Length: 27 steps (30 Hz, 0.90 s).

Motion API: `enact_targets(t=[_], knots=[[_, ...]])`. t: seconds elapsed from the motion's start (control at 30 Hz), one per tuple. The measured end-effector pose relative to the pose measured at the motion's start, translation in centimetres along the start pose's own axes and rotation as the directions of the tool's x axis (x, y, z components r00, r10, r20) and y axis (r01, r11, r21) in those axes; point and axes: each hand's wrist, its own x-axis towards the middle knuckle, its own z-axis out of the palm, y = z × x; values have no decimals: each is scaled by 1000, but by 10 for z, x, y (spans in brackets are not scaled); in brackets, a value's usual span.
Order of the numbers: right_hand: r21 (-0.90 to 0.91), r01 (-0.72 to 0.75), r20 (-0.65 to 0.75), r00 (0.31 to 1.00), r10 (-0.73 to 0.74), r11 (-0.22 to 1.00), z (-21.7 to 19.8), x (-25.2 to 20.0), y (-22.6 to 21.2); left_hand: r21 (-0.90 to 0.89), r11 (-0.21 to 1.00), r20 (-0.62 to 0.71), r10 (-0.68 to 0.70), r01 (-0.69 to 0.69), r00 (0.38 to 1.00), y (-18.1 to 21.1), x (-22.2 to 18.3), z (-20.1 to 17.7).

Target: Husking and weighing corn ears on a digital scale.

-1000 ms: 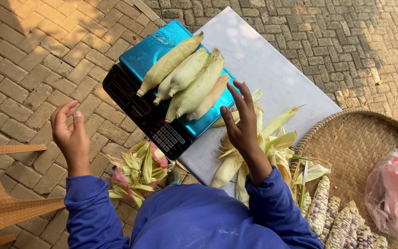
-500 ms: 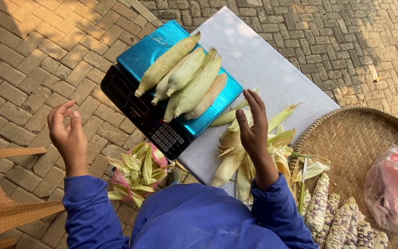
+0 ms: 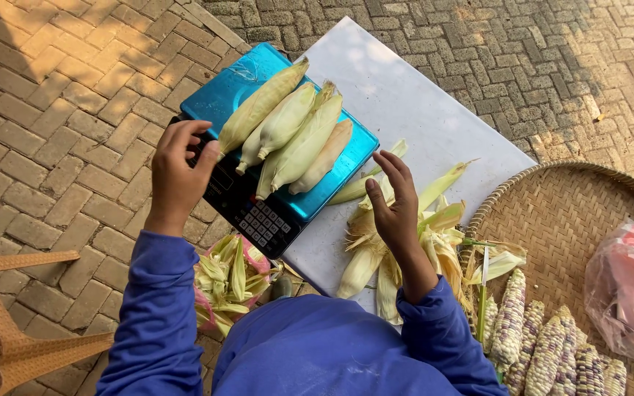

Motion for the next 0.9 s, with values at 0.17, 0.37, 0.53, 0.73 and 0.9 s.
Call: enact_targets(t=[0.17, 0.37, 0.53, 0.73, 0.9], knots=[[11, 2, 23, 1000, -3, 1000, 2, -5, -10, 277, 956, 261, 25, -100, 965, 30, 38, 61], [6, -5, -11, 1000, 5, 1000, -9, -12, -9, 307, 940, 250, 69, -147, 966, -17, 51, 102], [61, -92, -40, 995, 94, 994, -16, -15, -8, -679, 658, 317, -138, 326, 938, -39, 28, 65], [232, -140, -46, 987, 155, 963, -9, -17, -8, -886, 321, 239, -299, 334, 924, 0, -20, 0], [338, -44, -43, 997, 62, 940, -3, -21, -14, -985, 169, -1, -210, 35, 978, -19, -70, -39]])
